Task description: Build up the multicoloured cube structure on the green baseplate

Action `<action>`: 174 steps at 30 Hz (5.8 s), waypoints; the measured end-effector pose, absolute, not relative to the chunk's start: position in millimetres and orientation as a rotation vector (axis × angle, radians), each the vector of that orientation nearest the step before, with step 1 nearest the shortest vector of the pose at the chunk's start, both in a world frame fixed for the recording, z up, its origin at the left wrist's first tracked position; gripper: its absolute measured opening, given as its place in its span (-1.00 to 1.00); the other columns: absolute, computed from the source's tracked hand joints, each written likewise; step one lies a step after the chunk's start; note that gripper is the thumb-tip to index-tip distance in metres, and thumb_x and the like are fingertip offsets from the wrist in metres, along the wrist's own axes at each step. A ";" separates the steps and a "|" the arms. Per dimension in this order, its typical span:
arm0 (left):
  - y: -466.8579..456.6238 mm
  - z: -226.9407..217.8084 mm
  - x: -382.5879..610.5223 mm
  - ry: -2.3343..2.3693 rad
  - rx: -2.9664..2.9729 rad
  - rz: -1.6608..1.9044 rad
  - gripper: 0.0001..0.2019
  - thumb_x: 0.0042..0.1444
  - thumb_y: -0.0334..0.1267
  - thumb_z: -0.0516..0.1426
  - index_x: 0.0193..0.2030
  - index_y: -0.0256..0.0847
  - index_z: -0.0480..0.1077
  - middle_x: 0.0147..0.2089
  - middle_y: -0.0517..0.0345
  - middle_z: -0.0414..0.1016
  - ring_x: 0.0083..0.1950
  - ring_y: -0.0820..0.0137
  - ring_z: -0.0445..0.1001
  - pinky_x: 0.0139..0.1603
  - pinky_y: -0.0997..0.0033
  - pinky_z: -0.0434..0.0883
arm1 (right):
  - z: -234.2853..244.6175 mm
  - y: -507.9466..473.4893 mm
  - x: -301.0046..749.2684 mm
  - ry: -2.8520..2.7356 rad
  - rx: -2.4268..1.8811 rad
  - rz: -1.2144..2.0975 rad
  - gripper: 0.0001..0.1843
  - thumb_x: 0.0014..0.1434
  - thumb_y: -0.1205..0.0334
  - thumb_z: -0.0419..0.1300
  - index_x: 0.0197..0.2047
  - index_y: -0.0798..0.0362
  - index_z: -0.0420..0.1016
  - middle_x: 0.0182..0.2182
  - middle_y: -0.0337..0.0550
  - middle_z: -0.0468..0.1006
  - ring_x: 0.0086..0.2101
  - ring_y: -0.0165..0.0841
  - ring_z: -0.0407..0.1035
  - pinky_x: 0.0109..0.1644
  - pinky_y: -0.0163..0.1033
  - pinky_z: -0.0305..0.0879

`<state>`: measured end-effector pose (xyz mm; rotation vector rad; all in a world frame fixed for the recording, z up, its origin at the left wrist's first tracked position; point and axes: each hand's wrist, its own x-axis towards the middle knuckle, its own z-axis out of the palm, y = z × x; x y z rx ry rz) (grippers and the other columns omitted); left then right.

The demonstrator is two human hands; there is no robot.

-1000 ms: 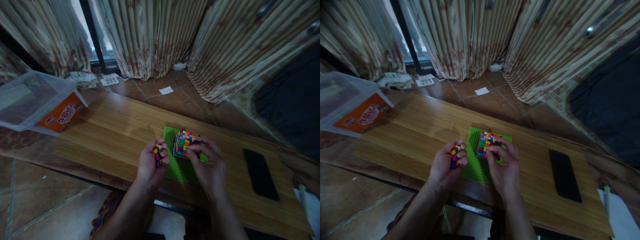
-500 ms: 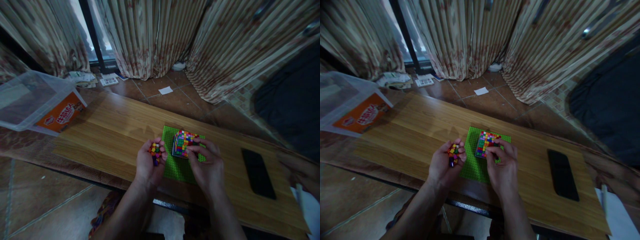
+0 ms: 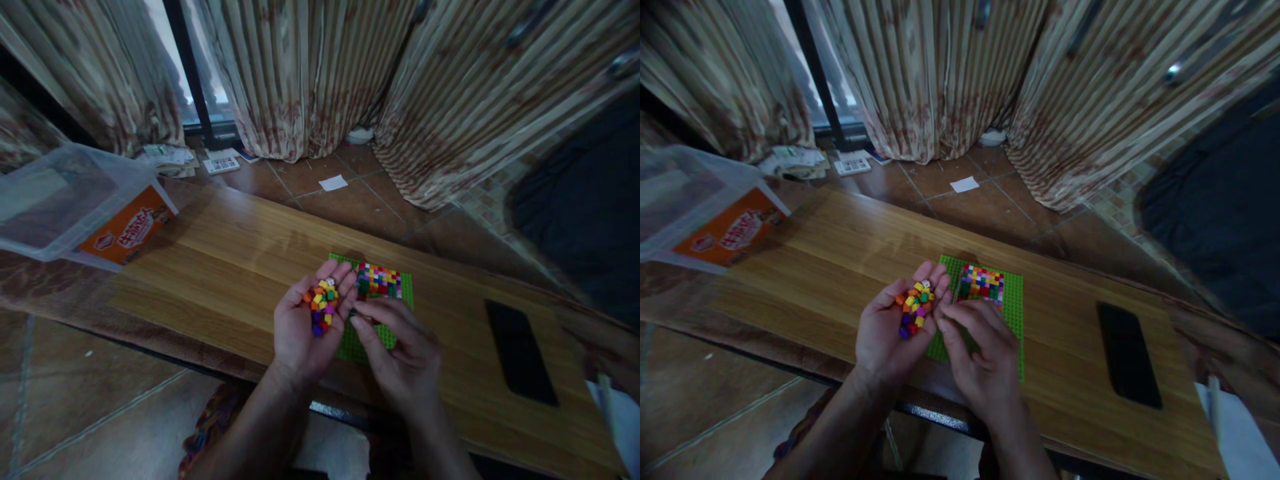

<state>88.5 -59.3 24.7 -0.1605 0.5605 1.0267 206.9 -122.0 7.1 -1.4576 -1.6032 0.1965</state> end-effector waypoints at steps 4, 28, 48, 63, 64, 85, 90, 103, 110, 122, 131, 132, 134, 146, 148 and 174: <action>-62.3 24.5 90.5 0.553 -0.120 1.011 -0.69 0.15 -0.30 0.04 -0.08 -0.38 0.52 -0.03 -0.17 0.59 0.05 0.16 0.55 0.13 0.15 0.45 | 9.9 -121.3 191.6 -1.665 -1.492 0.332 -0.81 0.24 0.27 0.22 -0.07 -0.09 0.53 -0.22 -0.21 0.61 -0.19 -0.33 0.49 -0.11 -0.15 0.46; -57.3 15.3 88.9 0.762 -0.218 0.892 -0.77 0.22 -0.37 -0.03 -0.30 -0.39 0.43 -0.46 0.10 0.40 -0.57 0.59 0.27 -0.65 0.68 0.20 | -12.0 -114.4 235.6 -1.177 -1.655 0.039 -0.87 0.20 0.15 0.27 -0.22 -0.03 0.63 -0.32 -0.22 0.67 -0.32 -0.33 0.55 -0.21 -0.22 0.45; -59.1 12.7 91.1 0.757 -0.161 0.871 -0.79 0.22 -0.36 -0.01 -0.29 -0.39 0.41 -0.47 0.18 0.31 -0.60 0.63 0.15 -0.68 0.67 0.08 | -16.1 -102.1 219.7 -1.320 -1.814 -0.043 -0.91 0.10 0.27 0.25 -0.34 -0.03 0.61 -0.08 -0.12 0.53 -0.02 -0.19 0.36 0.06 0.00 0.29; -60.3 18.9 88.6 0.663 -0.186 0.958 -0.74 0.22 -0.30 0.02 -0.27 -0.40 0.50 -0.38 0.02 0.50 -0.45 0.50 0.43 -0.42 0.55 0.41 | -21.3 -102.1 219.8 -1.430 -1.791 -0.254 -0.88 0.17 0.27 0.25 -0.36 0.05 0.61 -0.16 -0.03 0.57 -0.12 -0.21 0.40 -0.02 -0.03 0.35; -60.4 19.9 88.5 0.654 -0.188 0.962 -0.73 0.22 -0.29 0.02 -0.26 -0.40 0.50 -0.35 0.00 0.52 -0.42 0.48 0.46 -0.38 0.52 0.44 | -21.7 -102.9 220.3 -1.444 -1.793 -0.259 -0.88 0.18 0.27 0.25 -0.35 0.05 0.62 -0.15 -0.04 0.57 -0.12 -0.21 0.39 -0.02 -0.03 0.35; -63.1 26.3 85.7 0.437 -0.120 0.995 -0.66 0.23 -0.17 0.00 -0.08 -0.32 0.51 0.08 -0.17 0.55 0.15 0.16 0.49 0.12 0.20 0.42 | 1.7 -127.4 203.3 -1.546 -1.439 -0.074 -0.72 0.16 0.42 0.25 -0.08 -0.07 0.54 -0.22 -0.19 0.59 -0.19 -0.30 0.46 -0.09 -0.11 0.39; -63.1 24.0 84.3 0.440 -0.077 1.017 -0.62 0.24 -0.18 -0.03 -0.05 -0.36 0.51 0.11 -0.19 0.53 0.16 0.15 0.48 0.11 0.20 0.43 | 10.3 -130.0 191.9 -1.742 -1.488 0.175 -0.81 0.15 0.27 0.31 -0.12 -0.02 0.55 -0.22 -0.17 0.56 -0.19 -0.32 0.44 -0.10 -0.16 0.40; -59.5 22.6 87.3 0.611 -0.215 1.065 -0.74 0.14 -0.30 0.05 -0.20 -0.37 0.53 -0.16 -0.10 0.61 -0.15 0.33 0.58 0.02 0.31 0.47 | -4.1 -124.3 209.9 -1.488 -1.560 0.103 -0.90 0.18 0.23 0.29 -0.22 -0.11 0.64 -0.27 -0.22 0.57 -0.24 -0.34 0.45 -0.14 -0.17 0.40; -57.2 21.0 83.9 0.664 -0.236 1.087 -0.78 0.10 -0.32 0.08 -0.23 -0.34 0.53 -0.23 -0.05 0.61 -0.23 0.37 0.57 -0.04 0.32 0.48 | -20.3 -109.1 241.2 -1.181 -1.639 0.162 -0.89 0.09 0.10 0.36 -0.34 -0.07 0.65 -0.24 -0.19 0.52 -0.17 -0.28 0.42 -0.06 -0.07 0.35; -56.9 19.9 84.8 0.662 -0.237 1.077 -0.77 0.12 -0.29 0.07 -0.27 -0.34 0.54 -0.23 -0.06 0.61 -0.24 0.37 0.56 -0.07 0.33 0.48 | -24.9 -102.4 237.1 -1.285 -1.763 0.032 -0.86 0.09 0.08 0.32 -0.40 -0.05 0.62 -0.14 -0.14 0.51 -0.06 -0.20 0.36 0.05 0.03 0.27; -57.3 19.4 84.6 0.652 -0.228 1.081 -0.76 0.14 -0.29 0.06 -0.28 -0.33 0.54 -0.25 -0.04 0.61 -0.25 0.38 0.56 -0.08 0.33 0.48 | -24.9 -102.0 229.8 -1.276 -1.769 -0.020 -0.85 0.09 0.10 0.32 -0.42 -0.03 0.60 -0.20 -0.14 0.53 -0.07 -0.19 0.37 0.04 0.01 0.25; -57.2 19.4 84.6 0.647 -0.227 1.080 -0.76 0.15 -0.29 0.05 -0.28 -0.33 0.54 -0.25 -0.04 0.61 -0.26 0.38 0.56 -0.08 0.33 0.48 | -24.8 -102.5 229.6 -1.290 -1.773 -0.029 -0.85 0.10 0.10 0.32 -0.41 -0.03 0.60 -0.20 -0.15 0.53 -0.07 -0.19 0.37 0.04 0.01 0.25; -57.0 19.3 84.6 0.642 -0.226 1.080 -0.76 0.15 -0.29 0.05 -0.28 -0.34 0.53 -0.25 -0.04 0.61 -0.25 0.37 0.56 -0.08 0.33 0.48 | -25.0 -103.8 230.5 -1.321 -1.781 -0.033 -0.85 0.10 0.09 0.32 -0.40 -0.04 0.61 -0.20 -0.15 0.54 -0.07 -0.19 0.37 0.04 0.02 0.25; -58.1 20.6 85.2 0.575 -0.203 1.059 -0.72 0.18 -0.25 0.04 -0.21 -0.36 0.53 -0.19 -0.06 0.61 -0.18 0.33 0.58 -0.04 0.31 0.48 | -12.4 -112.3 219.4 -1.144 -1.465 -0.026 -0.96 0.17 0.26 0.29 -0.29 0.01 0.59 -0.32 -0.19 0.59 -0.27 -0.32 0.49 -0.13 -0.13 0.42; -58.1 21.4 85.6 0.561 -0.190 1.054 -0.72 0.18 -0.26 0.04 -0.21 -0.36 0.53 -0.18 -0.07 0.61 -0.16 0.32 0.58 -0.02 0.31 0.47 | -10.6 -115.6 212.1 -1.259 -1.431 0.032 -0.93 0.17 0.31 0.29 -0.25 -0.01 0.59 -0.29 -0.19 0.59 -0.24 -0.32 0.49 -0.12 -0.14 0.42; -61.8 23.7 89.4 0.594 -0.140 0.995 -0.71 0.17 -0.28 0.03 -0.19 -0.38 0.54 -0.04 -0.16 0.61 -0.01 0.23 0.59 0.18 0.25 0.38 | -12.2 -116.6 203.7 -1.286 -1.447 0.163 -0.91 0.14 0.31 0.31 -0.24 -0.04 0.55 -0.31 -0.24 0.59 -0.28 -0.36 0.49 -0.14 -0.19 0.45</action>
